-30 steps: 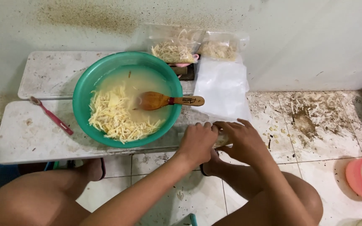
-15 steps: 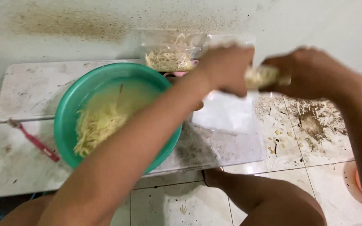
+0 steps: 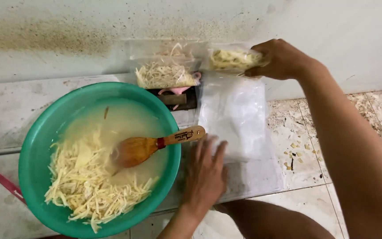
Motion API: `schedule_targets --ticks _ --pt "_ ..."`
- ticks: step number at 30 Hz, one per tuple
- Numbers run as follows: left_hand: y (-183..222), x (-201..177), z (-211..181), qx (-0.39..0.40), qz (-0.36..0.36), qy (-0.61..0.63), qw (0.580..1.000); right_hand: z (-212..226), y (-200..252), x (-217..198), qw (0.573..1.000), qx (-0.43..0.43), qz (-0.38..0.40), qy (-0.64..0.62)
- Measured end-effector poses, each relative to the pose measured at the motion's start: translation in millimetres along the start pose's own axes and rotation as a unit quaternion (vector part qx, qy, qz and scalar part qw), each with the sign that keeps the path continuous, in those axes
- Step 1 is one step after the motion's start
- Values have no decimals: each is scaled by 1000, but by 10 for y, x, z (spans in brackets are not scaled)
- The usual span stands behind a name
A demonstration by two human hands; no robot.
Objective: Scooping shredded material into plastic bags using a wooden spoon and hands for packaging.
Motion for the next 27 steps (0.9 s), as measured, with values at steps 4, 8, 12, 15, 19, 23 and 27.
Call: schedule_targets --ticks 4,8,12,15,19,23,27 --pt "-17 43 32 0 14 -69 997 -79 -153 159 997 -2 5 78" --pt "-145 45 20 10 12 -55 998 -123 -214 142 994 -13 -19 103" --pt "-230 39 -54 50 3 1 999 -79 -200 119 996 -23 -30 84" --pt "-260 83 -51 76 0 15 997 -118 -236 153 995 -38 -38 87" --pt "-209 7 -29 107 -11 89 990 -81 -232 149 995 -31 -27 88" --pt "-196 92 -20 151 -33 77 985 -101 -201 176 996 -16 -20 90" --pt "-214 15 9 173 -101 28 979 -113 -233 197 996 -26 -27 81"
Point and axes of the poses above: each hand's wrist, its own y-axis away from the middle knuckle, its own x-axis out of the palm, z = x × y, the point moved 8 cm from there along -y, towards the middle knuckle
